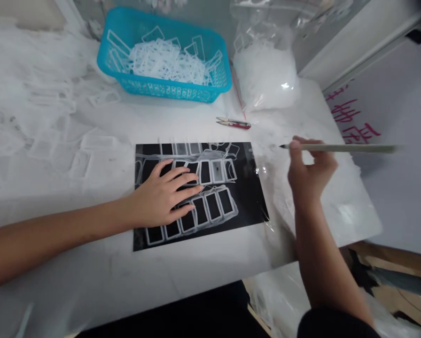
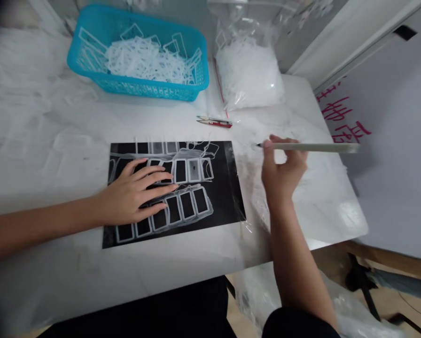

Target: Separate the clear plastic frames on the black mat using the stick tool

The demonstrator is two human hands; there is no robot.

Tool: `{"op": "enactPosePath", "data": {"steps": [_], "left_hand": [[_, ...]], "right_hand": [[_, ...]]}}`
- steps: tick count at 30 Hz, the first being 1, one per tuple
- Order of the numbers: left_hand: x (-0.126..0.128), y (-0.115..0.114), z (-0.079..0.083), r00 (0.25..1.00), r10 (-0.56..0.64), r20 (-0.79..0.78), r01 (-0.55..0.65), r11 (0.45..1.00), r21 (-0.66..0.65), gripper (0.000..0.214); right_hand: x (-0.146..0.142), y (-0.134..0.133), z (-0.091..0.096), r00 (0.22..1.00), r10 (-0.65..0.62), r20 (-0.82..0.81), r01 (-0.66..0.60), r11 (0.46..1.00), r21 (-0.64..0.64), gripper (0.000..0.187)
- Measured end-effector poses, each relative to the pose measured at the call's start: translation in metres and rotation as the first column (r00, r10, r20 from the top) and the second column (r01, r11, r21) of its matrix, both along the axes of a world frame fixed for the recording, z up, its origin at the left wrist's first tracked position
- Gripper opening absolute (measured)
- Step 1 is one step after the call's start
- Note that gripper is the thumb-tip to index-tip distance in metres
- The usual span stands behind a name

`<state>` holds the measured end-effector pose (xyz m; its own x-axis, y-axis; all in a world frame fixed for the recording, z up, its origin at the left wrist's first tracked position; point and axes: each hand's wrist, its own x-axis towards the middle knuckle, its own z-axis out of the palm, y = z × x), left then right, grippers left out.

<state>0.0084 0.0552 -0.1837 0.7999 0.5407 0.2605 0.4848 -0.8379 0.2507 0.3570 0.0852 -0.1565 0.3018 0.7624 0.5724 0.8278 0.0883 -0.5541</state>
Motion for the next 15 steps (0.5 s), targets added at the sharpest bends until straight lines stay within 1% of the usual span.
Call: {"op": "enactPosePath", "data": {"steps": [2, 3, 4, 5, 7, 10, 12, 15], "left_hand": [[0.006, 0.002, 0.005, 1.0, -0.013, 0.021, 0.012, 0.999, 0.039, 0.031], [0.01, 0.004, 0.008, 0.999, -0.023, 0.024, 0.021, 0.998, 0.064, 0.029], [0.015, 0.006, 0.011, 0.999, -0.036, 0.017, 0.035, 0.995, 0.09, 0.028], [0.021, 0.008, 0.014, 0.999, -0.049, 0.003, 0.048, 0.992, 0.117, 0.027], [0.031, 0.013, 0.015, 0.998, -0.059, -0.028, 0.063, 0.984, 0.166, 0.025], [0.038, 0.02, 0.009, 0.999, -0.039, -0.006, 0.04, 0.975, 0.221, 0.023], [0.038, 0.024, 0.003, 0.999, -0.033, 0.03, 0.025, 0.977, 0.214, 0.022], [0.034, 0.028, 0.0, 0.998, -0.03, 0.057, 0.02, 0.986, 0.166, 0.02]], "right_hand": [[-0.023, -0.01, 0.003, 0.986, 0.15, -0.075, -0.155, 0.986, -0.065, 0.018], [-0.036, -0.014, 0.004, 0.96, 0.239, -0.149, -0.259, 0.957, -0.132, 0.018], [-0.049, -0.017, 0.003, 0.92, 0.319, -0.23, -0.364, 0.911, -0.195, 0.019], [-0.06, -0.02, 0.001, 0.877, 0.379, -0.294, -0.449, 0.864, -0.227, 0.02], [-0.076, -0.023, -0.007, 0.807, 0.448, -0.385, -0.554, 0.8, -0.231, 0.019], [-0.082, -0.024, -0.021, 0.751, 0.491, -0.442, -0.623, 0.75, -0.224, 0.017], [-0.081, -0.023, -0.027, 0.74, 0.509, -0.44, -0.64, 0.734, -0.227, 0.014], [-0.079, -0.021, -0.028, 0.746, 0.535, -0.397, -0.646, 0.725, -0.237, 0.01]]}}
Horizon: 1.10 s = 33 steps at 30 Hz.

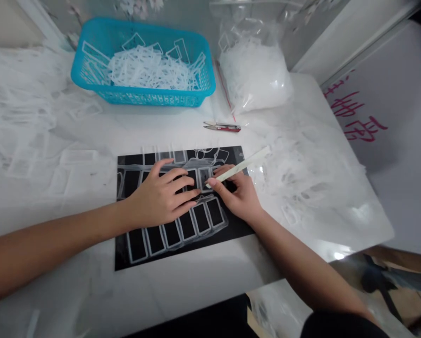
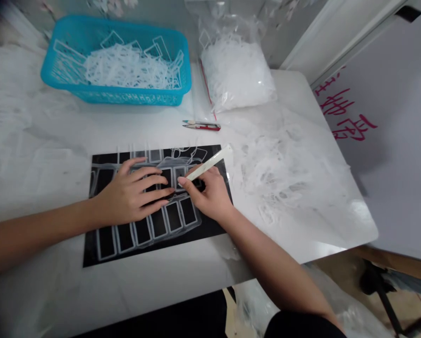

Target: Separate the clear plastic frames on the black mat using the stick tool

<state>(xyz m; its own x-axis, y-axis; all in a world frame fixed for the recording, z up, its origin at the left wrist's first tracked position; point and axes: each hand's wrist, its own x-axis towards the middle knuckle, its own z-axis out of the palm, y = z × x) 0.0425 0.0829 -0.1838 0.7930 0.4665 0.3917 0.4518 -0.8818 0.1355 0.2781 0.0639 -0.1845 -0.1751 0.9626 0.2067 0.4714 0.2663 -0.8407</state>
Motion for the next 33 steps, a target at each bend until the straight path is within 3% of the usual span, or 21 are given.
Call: {"op": "enactPosePath", "data": {"steps": [8, 16, 20, 23, 26, 29, 33], "left_hand": [[-0.001, 0.003, 0.002, 1.0, 0.0, 0.009, 0.001, 0.998, -0.07, 0.02], [-0.002, 0.004, 0.003, 1.0, -0.004, 0.008, 0.005, 0.998, -0.058, 0.019], [-0.002, 0.002, 0.001, 1.0, -0.022, -0.007, 0.021, 0.998, -0.063, 0.02], [0.001, -0.002, 0.0, 1.0, -0.005, -0.024, 0.003, 0.996, -0.085, 0.018], [0.003, -0.004, 0.0, 1.0, 0.014, -0.02, -0.016, 0.992, -0.127, 0.019], [0.004, -0.004, 0.0, 1.0, 0.002, -0.013, -0.004, 0.989, -0.148, 0.023], [0.002, -0.003, -0.001, 1.0, -0.008, -0.016, 0.006, 0.989, -0.147, 0.026]], "right_hand": [[-0.001, 0.0, 0.002, 0.999, 0.006, 0.037, -0.005, 1.0, -0.011, 0.008], [-0.001, 0.001, 0.002, 0.996, 0.015, 0.086, -0.016, 1.0, 0.012, 0.009], [0.0, -0.006, 0.004, 0.973, 0.087, 0.215, -0.123, 0.98, 0.156, 0.004], [0.001, -0.015, 0.006, 0.903, 0.134, 0.409, -0.265, 0.921, 0.285, 0.015], [0.001, -0.021, 0.005, 0.855, 0.125, 0.504, -0.335, 0.875, 0.351, 0.023], [0.002, -0.016, 0.002, 0.852, 0.045, 0.522, -0.287, 0.873, 0.394, 0.025], [0.009, -0.002, 0.0, 0.87, -0.149, 0.471, -0.108, 0.873, 0.475, 0.026]]}}
